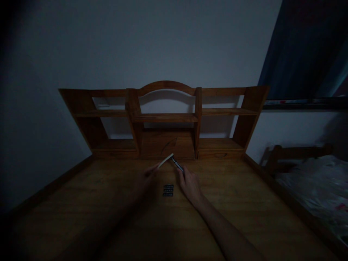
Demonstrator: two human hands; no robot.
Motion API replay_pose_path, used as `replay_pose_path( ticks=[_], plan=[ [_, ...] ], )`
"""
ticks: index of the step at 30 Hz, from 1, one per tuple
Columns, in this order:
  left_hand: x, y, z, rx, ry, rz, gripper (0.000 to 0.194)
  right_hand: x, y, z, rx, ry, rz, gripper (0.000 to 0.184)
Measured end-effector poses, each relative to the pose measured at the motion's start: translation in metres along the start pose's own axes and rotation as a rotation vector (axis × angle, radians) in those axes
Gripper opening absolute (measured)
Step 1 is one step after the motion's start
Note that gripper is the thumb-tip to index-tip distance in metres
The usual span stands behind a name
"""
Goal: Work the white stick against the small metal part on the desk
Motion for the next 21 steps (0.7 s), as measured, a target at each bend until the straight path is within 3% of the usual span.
replay_pose_path(
  ticks=[6, 12, 21],
  plan=[
    [0.003, 0.004, 0.0, 0.006, -0.026, -0.031, 0.046, 0.0, -0.001, 0.002, -0.03, -0.017, -0.018, 0.044],
    [0.001, -0.007, 0.002, -0.017, -0.044, -0.087, 0.046, 0.001, 0.002, 0.003, -0.035, -0.028, -0.006, 0.042],
    [0.001, -0.003, 0.004, -0.054, -0.004, -0.045, 0.048, 0.0, -0.001, 0.003, -0.027, -0.02, -0.012, 0.043]
  ],
)
Point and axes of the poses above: each hand's wrist, its own x-axis towards the middle knuckle, its own y-axis out of the back of the hand, z = x × y, the point moved 10 cm from there along x, towards the middle knuckle, and after that the axes turned 8 degrees about -x, right-handed, at the moved point
